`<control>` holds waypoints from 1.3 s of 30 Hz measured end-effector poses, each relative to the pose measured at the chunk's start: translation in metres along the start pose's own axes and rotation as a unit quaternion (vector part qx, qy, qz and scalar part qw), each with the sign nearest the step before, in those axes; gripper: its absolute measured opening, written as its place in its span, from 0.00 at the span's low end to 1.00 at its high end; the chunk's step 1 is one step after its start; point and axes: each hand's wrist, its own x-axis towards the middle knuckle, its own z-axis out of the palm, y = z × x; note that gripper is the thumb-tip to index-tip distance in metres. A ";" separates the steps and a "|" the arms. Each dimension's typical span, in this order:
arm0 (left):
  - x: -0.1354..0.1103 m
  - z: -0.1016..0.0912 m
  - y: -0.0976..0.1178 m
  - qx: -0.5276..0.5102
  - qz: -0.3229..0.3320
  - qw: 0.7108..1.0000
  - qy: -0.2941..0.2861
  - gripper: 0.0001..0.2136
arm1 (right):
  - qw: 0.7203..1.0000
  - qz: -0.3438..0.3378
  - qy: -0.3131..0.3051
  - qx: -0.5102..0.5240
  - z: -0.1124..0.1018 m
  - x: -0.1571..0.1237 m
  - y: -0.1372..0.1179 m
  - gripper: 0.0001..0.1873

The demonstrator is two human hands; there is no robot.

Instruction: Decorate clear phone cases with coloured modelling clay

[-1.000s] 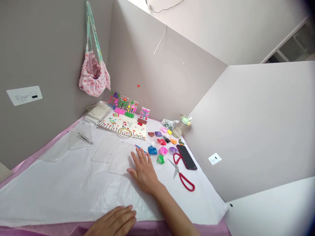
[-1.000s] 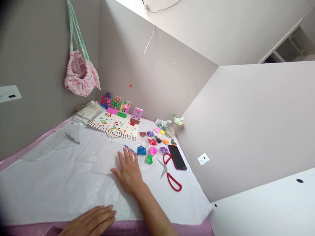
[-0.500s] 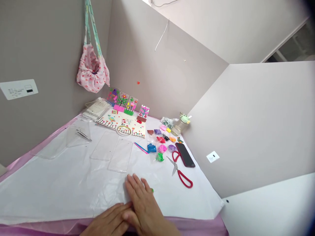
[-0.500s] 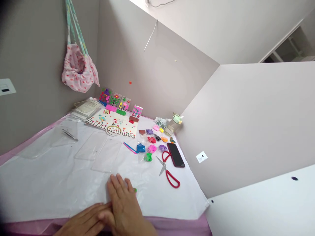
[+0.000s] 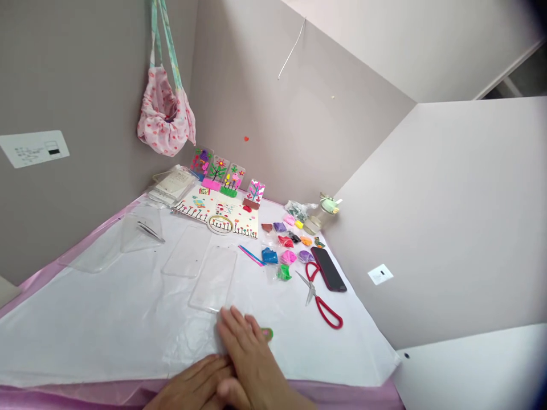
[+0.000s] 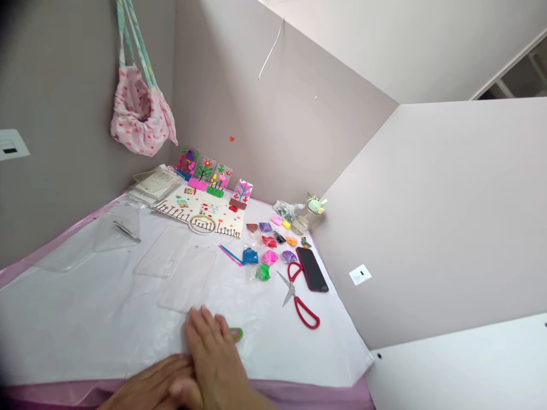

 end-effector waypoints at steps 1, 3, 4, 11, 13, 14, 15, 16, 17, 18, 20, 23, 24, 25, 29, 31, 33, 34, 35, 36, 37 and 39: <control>0.000 0.001 0.000 -0.007 -0.002 1.000 -0.003 0.15 | 1.000 -0.003 0.006 0.014 0.003 -0.011 -0.004 0.40; -0.001 0.003 0.001 -0.004 -0.003 1.000 0.007 0.16 | 0.999 0.003 -0.009 0.035 0.000 -0.014 -0.007 0.38; -0.002 0.004 0.001 0.003 -0.003 1.000 0.016 0.16 | 0.999 0.024 -0.024 0.035 -0.005 -0.007 -0.005 0.36; -0.005 0.001 0.003 0.014 -0.020 1.000 0.004 0.21 | 0.996 0.091 -0.007 -0.022 -0.038 0.103 0.031 0.36; -0.004 0.000 0.002 0.010 -0.016 1.000 -0.004 0.20 | 0.995 0.094 -0.003 -0.027 -0.037 0.106 0.031 0.36; -0.004 0.000 0.002 0.008 -0.014 1.000 -0.002 0.19 | 0.996 0.088 -0.004 -0.028 -0.035 0.100 0.028 0.37; -0.004 0.000 0.002 0.010 -0.010 1.000 0.001 0.18 | 0.997 0.076 -0.006 -0.028 -0.032 0.089 0.022 0.37; -0.005 0.000 0.002 0.012 -0.006 1.000 0.006 0.16 | 0.998 0.062 -0.013 -0.022 -0.029 0.074 0.015 0.38; -0.005 0.001 0.002 0.014 -0.002 1.000 0.007 0.15 | 0.999 0.051 -0.018 -0.006 -0.027 0.057 0.008 0.38; -0.005 0.001 0.002 0.015 -0.003 1.000 0.011 0.14 | 0.999 0.038 -0.025 0.019 -0.027 0.038 0.002 0.37; -0.006 0.000 0.003 0.013 -0.011 1.000 0.010 0.15 | 0.995 0.036 -0.009 0.096 -0.033 0.004 -0.007 0.36; -0.006 -0.004 0.004 0.008 -0.025 1.000 0.007 0.20 | 0.965 0.150 0.057 0.208 -0.053 -0.027 -0.005 0.30; -0.006 -0.004 0.005 0.007 -0.023 1.000 0.003 0.22 | 0.952 0.195 0.075 0.226 -0.060 -0.031 -0.001 0.29; -0.006 -0.003 0.005 0.005 -0.020 1.000 -0.006 0.24 | 0.943 0.227 0.079 0.232 -0.065 -0.033 0.003 0.29; -0.014 0.012 0.004 -0.009 -0.014 1.000 0.013 0.28 | 0.960 0.199 0.046 0.190 -0.059 -0.029 0.019 0.30; -0.020 0.022 0.004 -0.014 -0.024 0.999 0.016 0.29 | 0.971 0.170 0.058 0.158 -0.050 -0.031 0.025 0.23; -0.024 0.028 0.004 -0.019 -0.030 0.999 0.012 0.28 | 0.972 0.180 0.083 0.130 -0.046 -0.040 0.032 0.20; -0.024 0.029 0.003 -0.021 -0.031 0.999 0.011 0.28 | 0.970 0.193 0.089 0.118 -0.048 -0.045 0.037 0.18; -0.025 0.029 0.003 -0.022 -0.030 0.999 0.010 0.27 | 0.968 0.209 0.089 0.105 -0.052 -0.051 0.041 0.17; -0.024 0.027 0.003 -0.024 -0.029 0.999 0.008 0.27 | 0.967 0.223 0.088 0.089 -0.058 -0.055 0.046 0.17; -0.023 0.026 0.003 -0.025 -0.027 0.999 0.007 0.27 | 0.966 0.232 0.090 0.072 -0.064 -0.057 0.049 0.18; -0.022 0.022 0.003 -0.027 -0.028 0.999 0.008 0.26 | 0.968 0.225 0.109 0.031 -0.074 -0.050 0.054 0.23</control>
